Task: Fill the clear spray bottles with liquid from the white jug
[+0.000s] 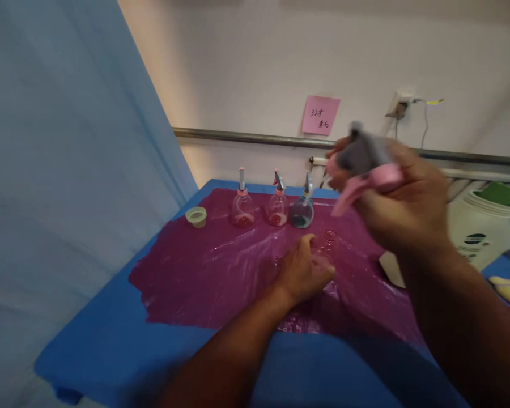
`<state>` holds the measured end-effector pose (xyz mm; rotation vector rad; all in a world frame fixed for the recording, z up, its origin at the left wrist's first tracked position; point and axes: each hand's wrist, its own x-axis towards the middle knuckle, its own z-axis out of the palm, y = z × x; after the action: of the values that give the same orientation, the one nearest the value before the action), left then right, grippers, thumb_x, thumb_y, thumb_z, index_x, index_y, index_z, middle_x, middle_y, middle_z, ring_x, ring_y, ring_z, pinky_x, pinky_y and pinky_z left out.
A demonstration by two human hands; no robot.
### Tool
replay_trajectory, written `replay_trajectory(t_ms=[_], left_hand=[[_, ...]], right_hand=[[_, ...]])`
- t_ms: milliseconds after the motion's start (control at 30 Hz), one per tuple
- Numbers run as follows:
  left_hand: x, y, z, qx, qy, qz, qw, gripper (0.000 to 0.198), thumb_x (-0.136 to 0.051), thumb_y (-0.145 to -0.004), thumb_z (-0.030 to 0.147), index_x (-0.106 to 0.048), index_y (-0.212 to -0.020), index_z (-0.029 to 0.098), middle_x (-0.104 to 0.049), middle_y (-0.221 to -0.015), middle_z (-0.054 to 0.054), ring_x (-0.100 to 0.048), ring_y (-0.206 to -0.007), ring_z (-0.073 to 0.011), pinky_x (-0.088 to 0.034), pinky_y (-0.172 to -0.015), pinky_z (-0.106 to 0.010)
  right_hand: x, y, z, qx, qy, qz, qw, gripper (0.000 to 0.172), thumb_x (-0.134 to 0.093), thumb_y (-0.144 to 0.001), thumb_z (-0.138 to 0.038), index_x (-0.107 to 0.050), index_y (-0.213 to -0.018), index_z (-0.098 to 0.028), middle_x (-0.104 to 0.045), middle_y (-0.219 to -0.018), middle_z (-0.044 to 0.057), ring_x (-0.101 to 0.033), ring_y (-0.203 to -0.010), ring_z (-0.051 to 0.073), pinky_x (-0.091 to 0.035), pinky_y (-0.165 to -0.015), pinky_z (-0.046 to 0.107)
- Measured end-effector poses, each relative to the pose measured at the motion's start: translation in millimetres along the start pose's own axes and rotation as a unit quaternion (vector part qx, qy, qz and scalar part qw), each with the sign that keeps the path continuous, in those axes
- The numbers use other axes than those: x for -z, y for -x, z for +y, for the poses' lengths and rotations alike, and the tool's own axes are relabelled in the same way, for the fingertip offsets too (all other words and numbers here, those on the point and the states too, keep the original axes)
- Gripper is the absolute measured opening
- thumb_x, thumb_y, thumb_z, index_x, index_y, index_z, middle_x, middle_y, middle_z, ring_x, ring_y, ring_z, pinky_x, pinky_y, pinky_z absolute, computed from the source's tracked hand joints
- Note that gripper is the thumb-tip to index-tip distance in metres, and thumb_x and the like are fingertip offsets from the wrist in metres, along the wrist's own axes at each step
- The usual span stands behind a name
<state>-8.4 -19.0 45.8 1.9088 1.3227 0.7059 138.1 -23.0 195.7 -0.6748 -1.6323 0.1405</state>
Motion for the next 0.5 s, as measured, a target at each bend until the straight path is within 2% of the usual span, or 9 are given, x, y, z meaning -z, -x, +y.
replay_trajectory(t_ms=[67, 167, 267, 333, 500], left_hand=[[-3.4, -2.2, -4.1, -0.001, 0.004, 0.002, 1.0, 0.093, -0.089, -0.089, 0.045, -0.049, -0.171, 0.024, -0.071, -0.162, -0.015, -0.071, -0.147, -0.0395, -0.057, -0.127, -0.054], [-8.4, -4.1, -12.4, -0.008, 0.007, 0.012, 1.0, 0.092, -0.086, -0.089, 0.046, -0.048, -0.17, 0.024, -0.069, -0.164, -0.017, -0.069, -0.15, -0.0424, -0.055, -0.128, -0.058], [-12.2, -5.8, -21.8, -0.029, 0.023, 0.02, 0.999, 0.089, -0.087, -0.089, 0.043, -0.049, -0.167, 0.024, -0.068, -0.165, -0.018, -0.067, -0.153, -0.043, -0.054, -0.129, -0.059], [-14.3, -7.3, -27.9, -0.034, 0.034, 0.023, 0.999, 0.09, -0.089, -0.088, 0.045, -0.049, -0.166, 0.026, -0.066, -0.167, -0.018, -0.066, -0.154, -0.0438, -0.053, -0.129, -0.061], [-16.6, -8.7, -32.2, -0.056, 0.048, 0.026, 0.997, 0.091, -0.09, -0.088, 0.047, -0.047, -0.165, 0.027, -0.067, -0.166, -0.017, -0.067, -0.152, -0.0424, -0.055, -0.128, -0.061]], right_hand=[[28.3, 1.2, 3.5, -0.021, 0.0, 0.086, 0.996, 0.023, -0.093, -0.098, -0.028, -0.087, -0.12, -0.03, -0.085, -0.114, 0.004, -0.081, -0.098, 0.019, -0.072, -0.087, 0.036], [50.5, 16.0, 14.8, -0.075, 0.0, 0.123, 0.989, 0.029, -0.099, -0.093, -0.035, -0.09, -0.12, -0.029, -0.086, -0.112, 0.004, -0.082, -0.099, 0.021, -0.073, -0.087, 0.037], [55.6, 34.4, 26.2, -0.129, 0.007, 0.099, 0.987, 0.036, -0.101, -0.091, -0.041, -0.09, -0.125, -0.033, -0.086, -0.122, 0.002, -0.082, -0.104, 0.022, -0.074, -0.091, 0.04], [54.3, 41.7, 29.6, -0.154, -0.001, 0.086, 0.984, 0.035, -0.1, -0.093, -0.041, -0.089, -0.125, -0.034, -0.085, -0.128, 0.002, -0.081, -0.103, 0.021, -0.073, -0.09, 0.038], [46.2, 50.8, 36.5, -0.196, -0.043, 0.005, 0.98, 0.034, -0.102, -0.09, -0.038, -0.09, -0.12, -0.031, -0.086, -0.116, 0.004, -0.081, -0.1, 0.021, -0.072, -0.088, 0.035]])
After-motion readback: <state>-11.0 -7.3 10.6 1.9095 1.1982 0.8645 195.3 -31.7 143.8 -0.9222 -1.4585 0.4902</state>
